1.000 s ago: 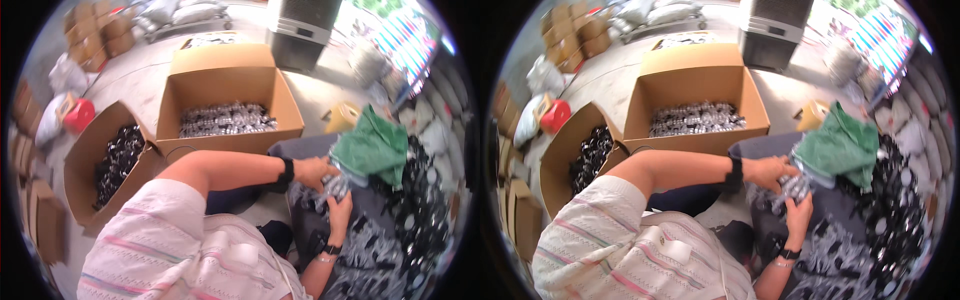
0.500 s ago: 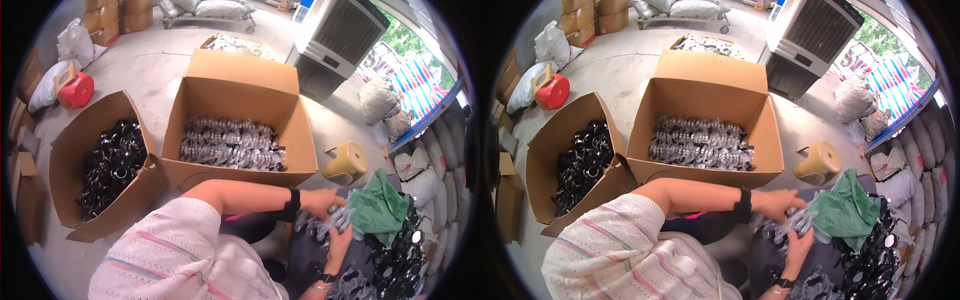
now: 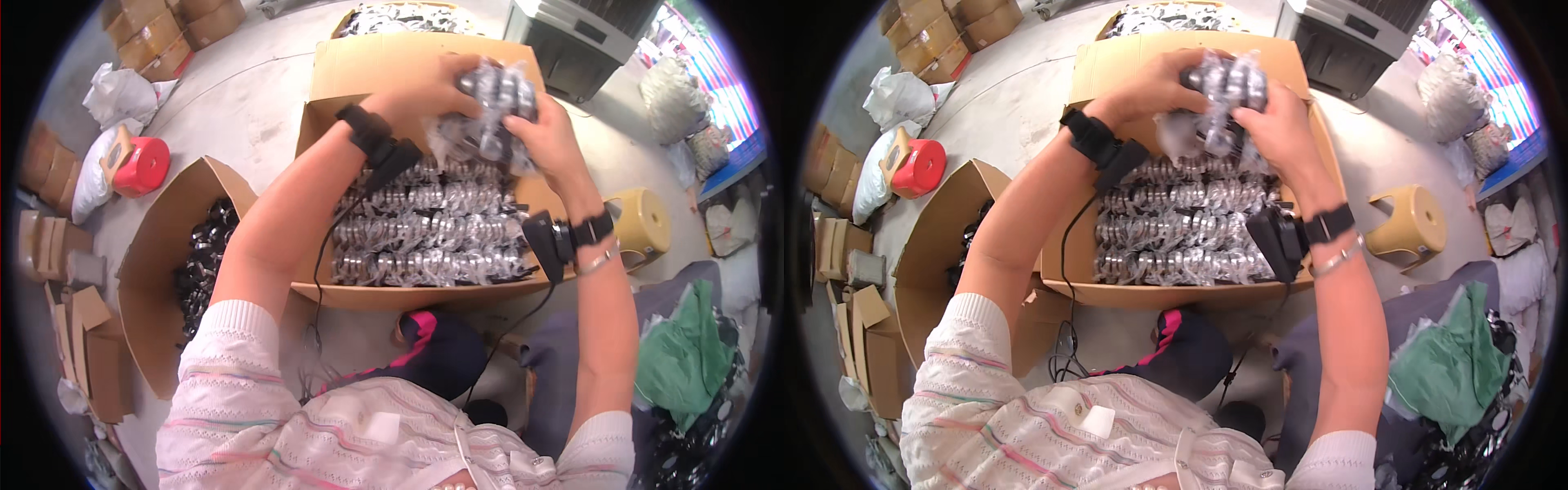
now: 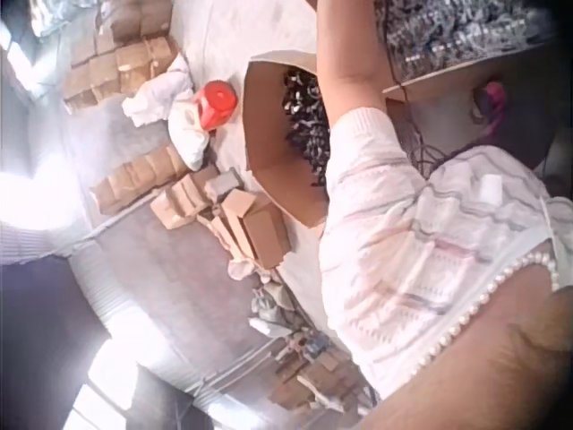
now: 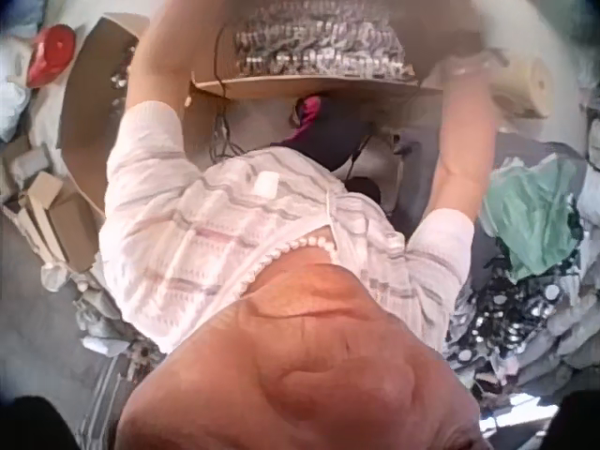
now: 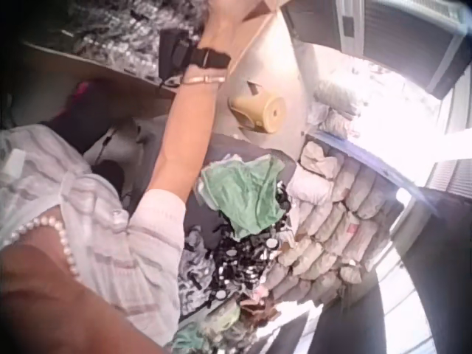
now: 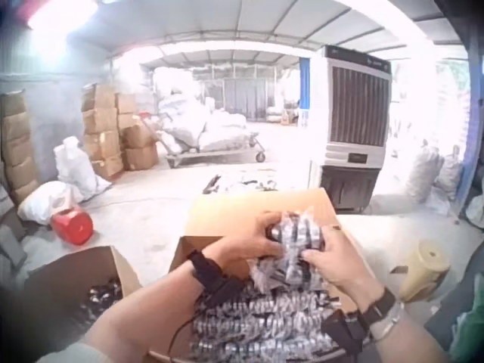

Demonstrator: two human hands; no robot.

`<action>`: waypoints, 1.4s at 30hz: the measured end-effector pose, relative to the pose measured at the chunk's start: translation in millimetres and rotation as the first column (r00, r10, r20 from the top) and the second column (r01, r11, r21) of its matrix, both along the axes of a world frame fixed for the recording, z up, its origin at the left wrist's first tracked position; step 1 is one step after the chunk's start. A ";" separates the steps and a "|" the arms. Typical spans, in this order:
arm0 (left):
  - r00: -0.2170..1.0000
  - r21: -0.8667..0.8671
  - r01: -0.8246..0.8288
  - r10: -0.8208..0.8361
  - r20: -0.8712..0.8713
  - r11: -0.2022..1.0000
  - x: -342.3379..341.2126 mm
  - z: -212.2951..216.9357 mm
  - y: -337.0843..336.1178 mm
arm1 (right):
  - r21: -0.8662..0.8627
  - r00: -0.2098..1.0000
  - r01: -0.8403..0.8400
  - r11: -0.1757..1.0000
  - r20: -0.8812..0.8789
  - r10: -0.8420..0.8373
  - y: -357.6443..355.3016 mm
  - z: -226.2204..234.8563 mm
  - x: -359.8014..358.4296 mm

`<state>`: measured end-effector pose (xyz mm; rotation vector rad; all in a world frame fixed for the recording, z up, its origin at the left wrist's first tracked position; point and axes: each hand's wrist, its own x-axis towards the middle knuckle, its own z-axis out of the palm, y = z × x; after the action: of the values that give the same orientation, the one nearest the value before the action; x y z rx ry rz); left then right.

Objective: The person is seen putting small plastic products into bags and then packing the bags into a large cardboard box.

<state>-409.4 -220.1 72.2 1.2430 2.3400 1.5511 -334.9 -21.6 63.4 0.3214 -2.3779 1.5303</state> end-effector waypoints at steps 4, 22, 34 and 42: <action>0.985 -0.172 -0.171 0.174 0.003 0.970 -49.3 -47.1 -53.0 | -0.259 0.960 -0.174 0.950 0.168 0.222 -51.4 -64.0 -79.2; 0.637 -0.381 -0.612 0.717 0.284 0.694 -112.6 -305.9 -165.5 | -0.360 0.776 -0.141 0.922 0.538 0.329 -181.1 -327.6 -187.6; 0.575 -0.449 -0.624 0.765 0.291 0.640 -121.5 -376.3 -195.4 | -0.428 0.671 -0.176 0.886 0.606 0.427 -209.1 -393.2 -200.5; 0.587 -0.447 -0.662 0.787 0.189 0.601 -129.3 -414.9 -200.8 | -0.475 0.647 -0.221 0.852 0.582 0.493 -223.9 -434.7 -199.4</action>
<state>-538.7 -420.8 -342.7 -0.1900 2.8071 1.2468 -534.3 -245.5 -371.2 0.1594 -2.5396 2.6421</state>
